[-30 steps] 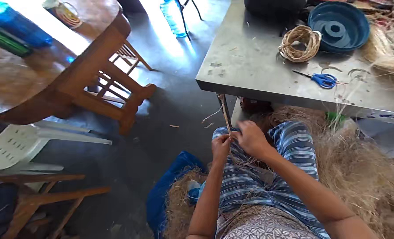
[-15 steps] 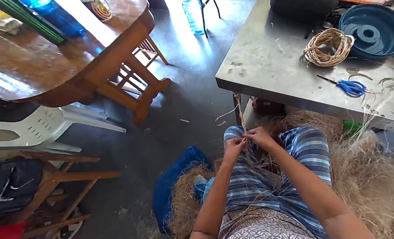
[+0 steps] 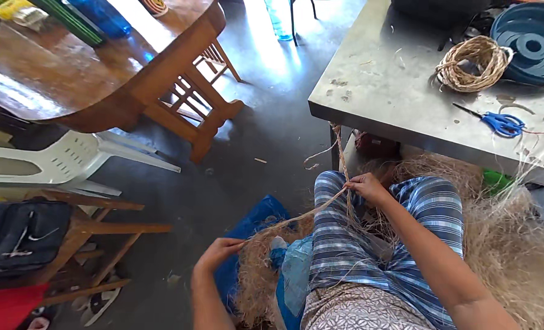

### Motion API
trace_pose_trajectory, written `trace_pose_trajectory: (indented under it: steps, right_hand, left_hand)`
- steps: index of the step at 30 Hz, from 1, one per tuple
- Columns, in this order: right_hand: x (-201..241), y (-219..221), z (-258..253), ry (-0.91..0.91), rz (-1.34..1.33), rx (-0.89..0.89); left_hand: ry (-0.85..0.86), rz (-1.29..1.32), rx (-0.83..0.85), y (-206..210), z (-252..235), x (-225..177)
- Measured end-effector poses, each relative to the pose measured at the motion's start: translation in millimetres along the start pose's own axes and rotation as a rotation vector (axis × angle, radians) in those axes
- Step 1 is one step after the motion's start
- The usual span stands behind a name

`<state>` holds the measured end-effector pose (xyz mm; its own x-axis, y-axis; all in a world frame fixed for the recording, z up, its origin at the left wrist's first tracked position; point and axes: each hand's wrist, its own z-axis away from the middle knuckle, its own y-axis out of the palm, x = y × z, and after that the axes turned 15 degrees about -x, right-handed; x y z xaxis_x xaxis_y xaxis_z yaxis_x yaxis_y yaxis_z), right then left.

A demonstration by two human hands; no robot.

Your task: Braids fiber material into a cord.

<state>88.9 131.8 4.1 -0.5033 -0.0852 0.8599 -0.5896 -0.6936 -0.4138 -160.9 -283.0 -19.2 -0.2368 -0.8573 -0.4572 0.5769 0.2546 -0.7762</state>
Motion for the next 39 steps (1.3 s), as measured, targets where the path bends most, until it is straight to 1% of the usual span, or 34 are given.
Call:
trace_pose_trajectory:
  steps: [1, 2, 3, 4, 5, 7, 8, 9, 10, 12, 14, 16, 18, 20, 22, 27, 29, 32, 34, 36, 39]
  right_hand:
    - [-1, 0, 0, 0.000, -0.008, -0.001]
    - [-1, 0, 0, 0.000, -0.015, -0.001]
    - [-2, 1, -1, 0.001, -0.020, -0.001]
    - [-2, 1, -1, 0.005, -0.023, 0.002]
    - [-1, 2, -1, 0.011, -0.028, 0.009]
    - [-1, 3, -1, 0.010, -0.046, 0.022]
    - [-1, 3, -1, 0.005, -0.056, 0.030]
    - [0, 3, -1, -0.002, -0.067, 0.036]
    - [0, 3, -1, -0.007, -0.075, 0.041]
    - [-1, 3, -2, -0.014, -0.081, 0.045]
    - [-1, 2, -1, -0.022, -0.074, 0.041]
    - [0, -1, 0, -0.029, -0.063, 0.030]
    - [-2, -3, 2, -0.031, -0.079, 0.028]
    - [-2, -3, 3, -0.026, -0.112, 0.027]
    - [-5, -2, 2, -0.033, -0.132, 0.025]
    - [-11, -1, 2, -0.050, -0.157, 0.018]
    - [-8, -4, 8, -0.013, -0.206, 0.037]
    - [-8, -4, 17, 0.018, -0.244, 0.035]
    - [-10, -2, 19, 0.011, -0.219, -0.004]
    - [-12, 1, 19, 0.002, -0.180, -0.068]
    - [-14, 5, 21, -0.040, -0.111, -0.134]
  left_hand:
    - [-0.138, -0.169, 0.037, -8, 1, 10]
    - [-0.234, -0.265, 0.061, -14, 2, 15]
    - [-0.262, -0.272, 0.047, -19, 7, 10]
    - [-0.214, -0.203, -0.011, -26, 17, -6]
    - [-0.113, -0.117, -0.087, -31, 27, -30]
    - [0.154, 0.085, -0.251, -25, 37, -83]
    - [0.265, 0.196, -0.318, -13, 35, -113]
    - [0.340, 0.322, -0.353, 5, 30, -144]
    - [0.382, 0.448, -0.333, 26, 25, -174]
    - [0.378, 0.611, -0.172, 70, 18, -229]
    - [0.361, 0.647, -0.053, 108, 10, -266]
    - [0.352, 0.632, -0.045, 133, 1, -286]
    - [0.303, 0.638, -0.075, 145, -4, -293]
    - [0.229, 0.687, -0.045, 150, -5, -297]
    - [0.193, 0.717, -0.036, 157, -6, -298]
    - [0.247, 0.615, -0.141, 159, -8, -303]
    - [0.231, 0.662, -0.126, 160, -8, -303]
    - [0.158, 0.805, -0.057, 164, -8, -301]
    - [0.103, 0.865, -0.026, 164, -7, -302]
    - [0.067, 0.873, -0.017, 163, -5, -303]
    - [0.052, 0.888, 0.015, 163, -4, -304]
